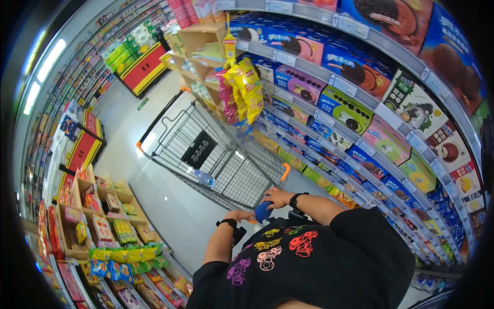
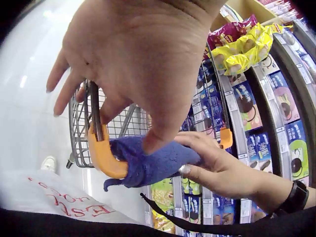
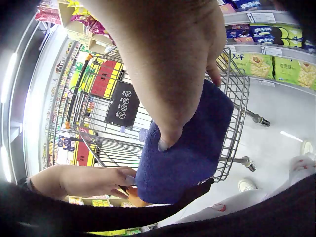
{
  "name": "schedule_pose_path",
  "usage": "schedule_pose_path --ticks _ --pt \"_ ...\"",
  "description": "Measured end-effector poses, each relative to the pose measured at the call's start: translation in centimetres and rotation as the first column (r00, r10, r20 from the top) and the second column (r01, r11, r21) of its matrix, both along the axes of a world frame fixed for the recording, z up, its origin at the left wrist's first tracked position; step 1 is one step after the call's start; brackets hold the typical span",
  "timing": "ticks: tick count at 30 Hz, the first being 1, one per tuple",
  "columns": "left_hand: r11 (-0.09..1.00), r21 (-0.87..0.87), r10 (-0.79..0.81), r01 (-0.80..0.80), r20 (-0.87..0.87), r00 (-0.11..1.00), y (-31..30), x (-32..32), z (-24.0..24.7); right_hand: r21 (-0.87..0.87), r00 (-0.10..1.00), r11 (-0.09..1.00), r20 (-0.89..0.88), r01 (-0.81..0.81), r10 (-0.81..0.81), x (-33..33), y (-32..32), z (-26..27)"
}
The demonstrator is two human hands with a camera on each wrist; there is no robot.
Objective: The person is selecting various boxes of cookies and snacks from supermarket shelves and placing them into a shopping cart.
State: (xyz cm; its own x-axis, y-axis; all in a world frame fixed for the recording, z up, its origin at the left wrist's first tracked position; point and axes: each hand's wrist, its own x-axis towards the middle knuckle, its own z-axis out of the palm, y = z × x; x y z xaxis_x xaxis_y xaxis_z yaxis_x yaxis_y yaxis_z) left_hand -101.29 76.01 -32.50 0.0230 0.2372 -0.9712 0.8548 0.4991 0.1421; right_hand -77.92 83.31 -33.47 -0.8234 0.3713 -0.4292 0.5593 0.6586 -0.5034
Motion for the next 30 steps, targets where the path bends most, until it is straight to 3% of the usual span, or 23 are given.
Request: schedule_pose_path --ticks 1,5,8,11,12,14,15,18,22,24,25,27,30 --pt "0.999 -0.030 -0.015 0.020 0.167 0.986 0.3 0.4 2.5 -0.005 1.000 1.000 -0.006 0.005 -0.005 0.1 0.1 -0.2" --pt "0.990 -0.121 -0.053 0.071 0.149 0.987 0.9 1.7 7.2 0.021 0.994 0.998 -0.098 -0.055 0.057 0.2 0.7 -3.1" --pt "0.988 -0.093 -0.118 0.125 0.083 0.990 1.2 1.8 6.6 0.027 0.994 0.999 -0.101 -0.047 0.050 0.3 0.8 -4.3" --pt "0.988 -0.056 -0.139 0.145 0.094 0.986 1.1 -0.1 0.7 0.072 0.997 0.997 0.076 -0.006 0.000 0.4 0.1 -0.5" --pt "0.994 -0.085 -0.075 0.072 -0.033 0.997 0.9 1.8 5.1 0.122 0.993 0.992 0.120 -0.022 0.008 0.5 0.2 -0.4" --pt "0.987 -0.060 -0.149 0.148 -0.015 0.989 0.6 0.8 0.6 0.201 0.994 0.980 0.105 0.002 -0.024 0.6 -0.2 -0.9" --pt "0.999 -0.033 -0.019 0.017 -0.089 0.996 0.3 1.6 2.6 0.232 0.994 0.973 0.111 -0.006 -0.021 0.8 -0.3 -0.8" --pt "1.000 0.030 0.009 -0.006 -0.085 0.996 -0.5 3.2 8.4 0.211 0.984 0.977 0.177 -0.041 0.003 0.7 0.0 -0.7" --pt "0.999 0.050 0.011 -0.011 -0.009 1.000 -1.0 1.9 1.9 0.190 0.971 0.980 0.237 -0.063 0.017 0.4 0.2 -0.9" --pt "0.992 0.128 -0.002 0.005 -0.021 1.000 -1.4 2.2 3.3 0.225 0.957 0.966 0.284 -0.129 0.061 0.1 0.8 -0.4" --pt "0.986 0.164 -0.003 0.009 -0.037 0.999 -1.2 2.2 3.2 0.137 0.948 0.985 0.313 -0.110 0.063 -0.1 1.4 -0.2" --pt "0.968 0.250 0.037 -0.024 -0.045 0.998 -1.8 1.6 2.5 0.138 0.951 0.981 0.295 -0.136 0.090 -0.2 1.9 -1.6" --pt "0.934 0.332 0.115 -0.134 0.077 0.990 -2.8 1.2 0.9 0.153 0.931 0.957 0.312 -0.247 0.190 -0.5 2.5 -2.7"
